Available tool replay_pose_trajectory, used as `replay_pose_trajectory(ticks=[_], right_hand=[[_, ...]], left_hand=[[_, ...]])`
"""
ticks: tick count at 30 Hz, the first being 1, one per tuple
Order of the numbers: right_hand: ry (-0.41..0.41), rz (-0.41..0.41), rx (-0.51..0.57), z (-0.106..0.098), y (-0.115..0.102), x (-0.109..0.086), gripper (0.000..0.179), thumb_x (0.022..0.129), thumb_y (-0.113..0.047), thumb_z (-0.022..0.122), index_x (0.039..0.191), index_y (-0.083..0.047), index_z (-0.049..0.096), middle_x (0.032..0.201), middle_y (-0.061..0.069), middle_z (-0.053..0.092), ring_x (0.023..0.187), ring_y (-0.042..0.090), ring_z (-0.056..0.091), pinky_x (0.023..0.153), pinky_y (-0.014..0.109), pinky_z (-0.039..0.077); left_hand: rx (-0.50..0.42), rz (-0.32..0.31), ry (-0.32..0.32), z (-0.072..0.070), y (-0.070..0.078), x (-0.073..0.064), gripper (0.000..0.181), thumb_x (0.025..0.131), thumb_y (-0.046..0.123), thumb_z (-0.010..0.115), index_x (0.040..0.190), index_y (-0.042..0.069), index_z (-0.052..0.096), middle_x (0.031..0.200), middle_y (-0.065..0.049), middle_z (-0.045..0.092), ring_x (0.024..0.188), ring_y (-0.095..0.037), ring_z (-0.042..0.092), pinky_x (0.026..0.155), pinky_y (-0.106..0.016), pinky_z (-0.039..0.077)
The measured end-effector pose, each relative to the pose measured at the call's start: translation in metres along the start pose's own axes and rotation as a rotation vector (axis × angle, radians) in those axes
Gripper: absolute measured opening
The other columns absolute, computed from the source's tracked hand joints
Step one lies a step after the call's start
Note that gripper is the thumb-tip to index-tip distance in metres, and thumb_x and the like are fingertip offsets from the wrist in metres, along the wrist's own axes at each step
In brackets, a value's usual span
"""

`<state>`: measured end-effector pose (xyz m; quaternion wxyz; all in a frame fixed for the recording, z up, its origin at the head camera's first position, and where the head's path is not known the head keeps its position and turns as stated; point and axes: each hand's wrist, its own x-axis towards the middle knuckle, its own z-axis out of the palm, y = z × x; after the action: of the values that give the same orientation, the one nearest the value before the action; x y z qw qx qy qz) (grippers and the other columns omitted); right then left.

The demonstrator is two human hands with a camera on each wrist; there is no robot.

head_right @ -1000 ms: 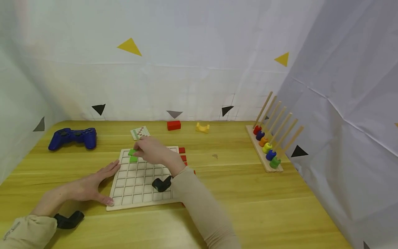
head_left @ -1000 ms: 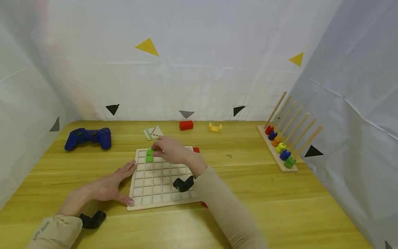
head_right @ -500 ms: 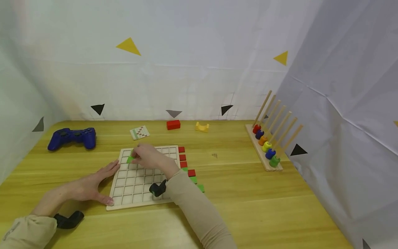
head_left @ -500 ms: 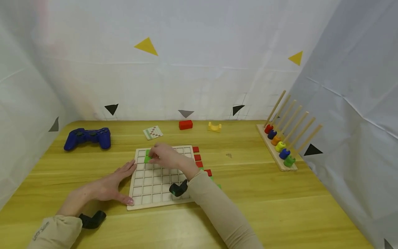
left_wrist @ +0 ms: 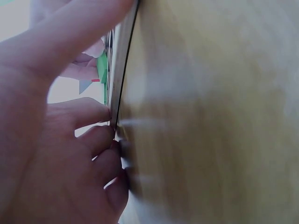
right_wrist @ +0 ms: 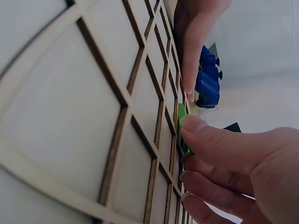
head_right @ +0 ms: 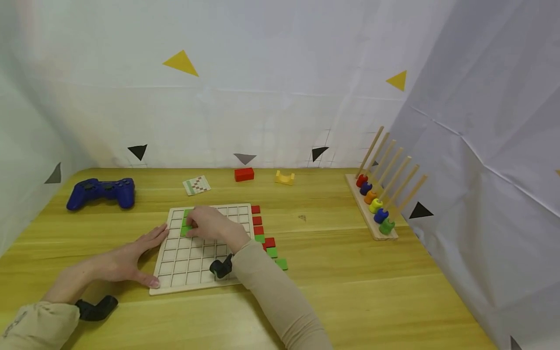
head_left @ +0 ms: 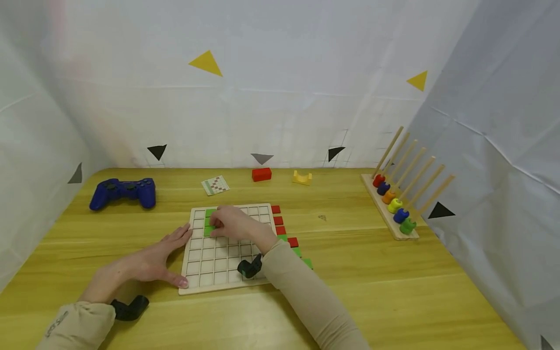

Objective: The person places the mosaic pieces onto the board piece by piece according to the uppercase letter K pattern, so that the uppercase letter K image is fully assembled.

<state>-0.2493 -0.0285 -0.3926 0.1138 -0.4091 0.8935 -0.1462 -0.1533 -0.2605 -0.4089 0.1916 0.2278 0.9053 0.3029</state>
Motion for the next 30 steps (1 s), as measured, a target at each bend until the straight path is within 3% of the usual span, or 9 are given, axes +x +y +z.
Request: replay_pose_trajectory(ticks=[30], right_hand=[[0.029, -0.001, 0.008, 0.0072, 0.0047, 0.0032, 0.024, 0.094, -0.028, 0.071, 0.113, -0.013, 0.070, 0.104, -0.001, 0.063, 0.093, 0.010, 0.059, 0.081, 0.019, 0.048]], left_hand=[[-0.009, 0.003, 0.000, -0.0002, 0.0007, -0.0008, 0.123, 0.074, 0.049, 0.085, 0.159, 0.000, 0.012, 0.166, -0.024, -0.004, 0.145, -0.059, -0.002, 0.109, -0.077, 0.009]])
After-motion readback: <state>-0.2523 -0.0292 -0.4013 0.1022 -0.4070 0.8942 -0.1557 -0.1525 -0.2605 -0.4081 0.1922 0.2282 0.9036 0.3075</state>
